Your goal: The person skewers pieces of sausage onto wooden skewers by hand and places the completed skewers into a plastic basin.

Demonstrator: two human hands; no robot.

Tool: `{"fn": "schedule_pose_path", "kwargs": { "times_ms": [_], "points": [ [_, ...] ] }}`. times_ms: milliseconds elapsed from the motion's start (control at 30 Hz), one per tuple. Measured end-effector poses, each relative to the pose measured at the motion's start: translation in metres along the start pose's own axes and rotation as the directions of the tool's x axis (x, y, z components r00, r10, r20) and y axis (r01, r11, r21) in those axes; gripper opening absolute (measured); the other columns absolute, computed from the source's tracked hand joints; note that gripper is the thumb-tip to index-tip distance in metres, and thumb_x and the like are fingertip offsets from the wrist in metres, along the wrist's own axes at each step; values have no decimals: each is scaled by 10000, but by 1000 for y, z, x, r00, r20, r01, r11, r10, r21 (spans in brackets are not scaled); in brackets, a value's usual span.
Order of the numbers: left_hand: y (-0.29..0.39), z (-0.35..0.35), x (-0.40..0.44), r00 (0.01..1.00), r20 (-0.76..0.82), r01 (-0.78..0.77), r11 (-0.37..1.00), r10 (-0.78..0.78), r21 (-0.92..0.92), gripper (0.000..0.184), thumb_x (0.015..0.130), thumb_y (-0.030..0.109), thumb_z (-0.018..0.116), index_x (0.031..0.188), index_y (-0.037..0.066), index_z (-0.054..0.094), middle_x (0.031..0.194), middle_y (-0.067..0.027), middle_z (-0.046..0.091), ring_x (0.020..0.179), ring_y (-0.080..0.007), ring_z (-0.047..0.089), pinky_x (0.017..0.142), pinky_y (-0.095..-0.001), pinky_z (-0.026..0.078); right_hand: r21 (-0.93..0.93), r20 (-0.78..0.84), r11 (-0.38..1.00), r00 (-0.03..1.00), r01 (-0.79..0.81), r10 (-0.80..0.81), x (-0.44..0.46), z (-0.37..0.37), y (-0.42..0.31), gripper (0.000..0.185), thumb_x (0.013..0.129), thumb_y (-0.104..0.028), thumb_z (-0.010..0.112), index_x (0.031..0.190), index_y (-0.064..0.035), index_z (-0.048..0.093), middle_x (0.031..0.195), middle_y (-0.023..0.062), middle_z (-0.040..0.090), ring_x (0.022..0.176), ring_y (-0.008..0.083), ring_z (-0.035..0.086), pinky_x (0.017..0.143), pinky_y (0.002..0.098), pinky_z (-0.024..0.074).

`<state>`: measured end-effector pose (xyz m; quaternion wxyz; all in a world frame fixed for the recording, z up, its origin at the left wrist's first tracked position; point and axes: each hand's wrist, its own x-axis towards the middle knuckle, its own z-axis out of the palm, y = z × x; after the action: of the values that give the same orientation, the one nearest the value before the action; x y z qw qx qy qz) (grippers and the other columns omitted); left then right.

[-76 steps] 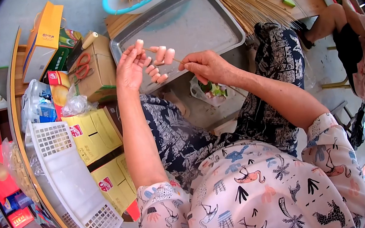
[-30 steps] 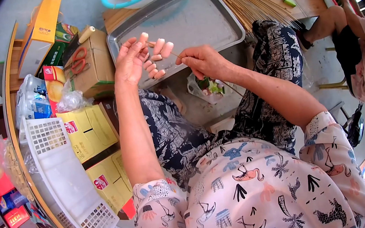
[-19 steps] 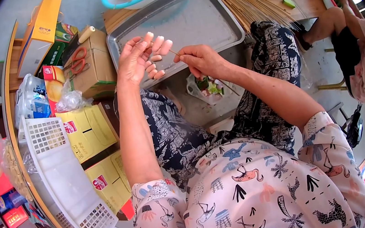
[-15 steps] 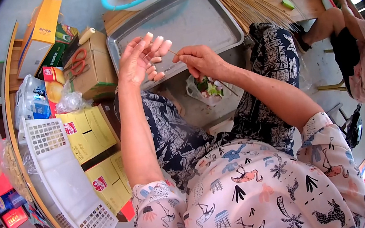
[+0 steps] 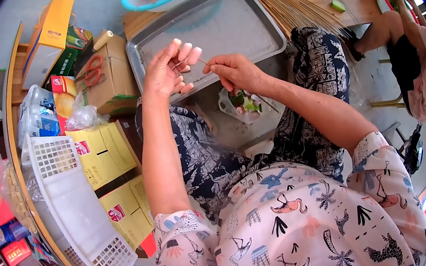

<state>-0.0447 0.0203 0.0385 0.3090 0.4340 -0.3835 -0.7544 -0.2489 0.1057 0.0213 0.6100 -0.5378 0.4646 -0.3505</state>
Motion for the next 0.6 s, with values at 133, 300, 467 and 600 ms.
{"fn": "schedule_pose_path", "kwargs": {
  "times_ms": [133,300,467,600],
  "points": [
    [-4,0,4,999,-46,-11,1000,11,5,406,825,385,687,1049,61,592,973,-141,634,800,-236,631,683,-343,522,-15,-15,1000,1000,17,-17,3,1,1,269,976,-231,442,1082,-44,604,519,-19,461,445,52,433,436,210,374],
    [-9,7,7,996,-50,-75,997,74,-9,418,821,354,701,1089,58,573,1009,-128,631,853,-228,634,740,-347,531,-34,-37,999,999,20,-21,5,1,-2,268,975,-228,442,1086,-47,607,513,-19,457,439,49,407,432,214,344],
    [-13,5,12,992,-64,-104,993,107,48,421,822,345,704,1105,67,563,1031,-110,627,870,-211,630,756,-347,527,-15,-50,1000,998,23,-23,7,2,-2,261,973,-224,446,1081,-54,612,517,-19,463,438,43,391,422,217,310],
    [-9,6,10,998,-38,-43,995,40,-88,402,778,349,754,1061,111,597,997,-60,673,766,-110,606,681,-241,469,8,-61,1000,998,17,-16,10,2,-1,260,972,-223,449,1079,-53,614,519,-19,466,439,42,391,421,218,311]
  ]
}}
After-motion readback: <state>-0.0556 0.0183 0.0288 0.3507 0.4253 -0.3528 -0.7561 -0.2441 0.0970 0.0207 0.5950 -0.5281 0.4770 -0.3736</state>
